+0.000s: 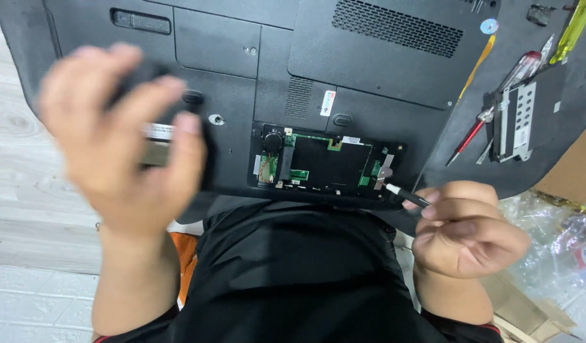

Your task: Disassembling the base of a laptop by removing the battery, hard drive, and internal ribbon cables.

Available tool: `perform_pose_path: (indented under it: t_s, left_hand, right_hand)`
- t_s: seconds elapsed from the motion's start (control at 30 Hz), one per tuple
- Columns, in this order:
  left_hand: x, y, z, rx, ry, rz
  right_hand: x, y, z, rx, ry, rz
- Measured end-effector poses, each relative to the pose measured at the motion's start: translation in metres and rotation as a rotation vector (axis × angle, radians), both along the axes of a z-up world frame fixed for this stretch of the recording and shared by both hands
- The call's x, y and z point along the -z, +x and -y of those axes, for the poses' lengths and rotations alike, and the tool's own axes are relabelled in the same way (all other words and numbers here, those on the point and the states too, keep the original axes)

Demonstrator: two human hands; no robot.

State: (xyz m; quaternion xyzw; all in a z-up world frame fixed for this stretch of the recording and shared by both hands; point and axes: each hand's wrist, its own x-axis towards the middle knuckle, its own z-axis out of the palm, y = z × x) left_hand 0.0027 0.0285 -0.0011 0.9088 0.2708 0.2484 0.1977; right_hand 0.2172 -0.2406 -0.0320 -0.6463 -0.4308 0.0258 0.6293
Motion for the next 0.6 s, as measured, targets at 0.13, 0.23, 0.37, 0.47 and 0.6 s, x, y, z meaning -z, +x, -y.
perform_pose_path:
  t_s: [0.13,0.23,0.37,0.47,0.6]
  left_hand:
    - [-0.005,0.022,0.018,0.109,-0.032,-0.013]
    - [-0.003,0.036,0.032,0.173,-0.062,0.000]
    - [-0.002,0.044,0.052,0.323,-0.131,-0.023]
    - [-0.004,0.055,0.063,0.326,-0.185,0.011]
    - [0.000,0.059,0.069,0.345,-0.174,-0.006]
  right_hand:
    - [0.005,0.003,0.008,-0.035,-0.103,0.008]
    - [0.008,-0.002,0.010,-0.087,-0.196,0.049]
    - [0.008,-0.003,0.016,-0.048,-0.221,0.005]
    - [0.004,-0.004,0.015,-0.039,-0.242,0.003]
    - [0.007,-0.007,0.016,-0.056,-0.243,0.003]
